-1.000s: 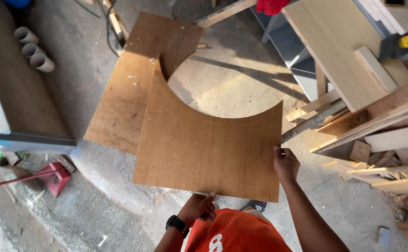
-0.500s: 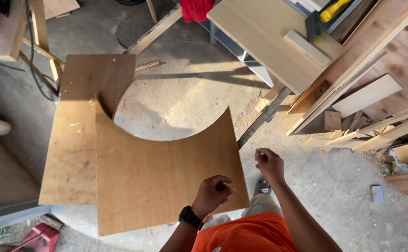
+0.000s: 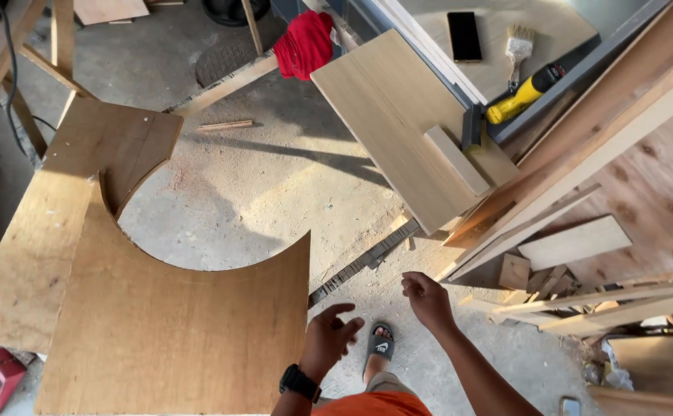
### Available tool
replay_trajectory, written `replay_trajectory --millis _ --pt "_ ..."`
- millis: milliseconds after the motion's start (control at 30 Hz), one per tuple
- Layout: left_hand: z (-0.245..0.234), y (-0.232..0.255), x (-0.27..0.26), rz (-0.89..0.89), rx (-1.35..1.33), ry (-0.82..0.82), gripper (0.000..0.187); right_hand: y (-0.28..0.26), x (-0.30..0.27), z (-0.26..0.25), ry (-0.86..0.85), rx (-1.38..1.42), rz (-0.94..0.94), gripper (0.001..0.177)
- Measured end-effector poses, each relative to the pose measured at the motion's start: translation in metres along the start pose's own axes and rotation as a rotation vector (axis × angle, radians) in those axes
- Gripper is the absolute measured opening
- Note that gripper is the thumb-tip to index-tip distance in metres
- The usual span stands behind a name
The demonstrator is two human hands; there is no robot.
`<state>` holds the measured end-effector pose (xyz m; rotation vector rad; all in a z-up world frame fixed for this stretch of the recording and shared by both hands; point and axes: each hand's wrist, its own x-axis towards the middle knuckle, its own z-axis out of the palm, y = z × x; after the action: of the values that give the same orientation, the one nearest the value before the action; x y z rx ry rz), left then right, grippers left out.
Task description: Measuring a curved wooden piece with a tape measure and marking a straight wooden board with a pencil for layout.
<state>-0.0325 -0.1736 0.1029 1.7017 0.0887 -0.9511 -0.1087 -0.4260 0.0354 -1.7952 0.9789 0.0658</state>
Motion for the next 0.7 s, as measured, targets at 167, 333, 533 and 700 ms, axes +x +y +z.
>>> replay_trajectory --millis 167,333,533,700 --pt "0.011 -0.008 -0.003 -0.048 -0.026 0.109 0.028 -0.027 0.021 -0.006 -0.060 0.006 -0.087 0.032" --pt "-0.016 -0.039 -0.005 0.114 0.029 0.174 0.037 -0.073 -0.001 0.034 -0.212 -0.030 -0.177 0.031" --pt "-0.077 -0.090 -0.046 0.271 0.077 0.295 0.033 -0.106 -0.069 0.120 -0.398 -0.080 -0.360 0.025" --pt "-0.173 -0.122 -0.134 0.212 0.089 0.373 0.031 -0.122 -0.134 0.231 -0.493 -0.008 -0.470 0.024"
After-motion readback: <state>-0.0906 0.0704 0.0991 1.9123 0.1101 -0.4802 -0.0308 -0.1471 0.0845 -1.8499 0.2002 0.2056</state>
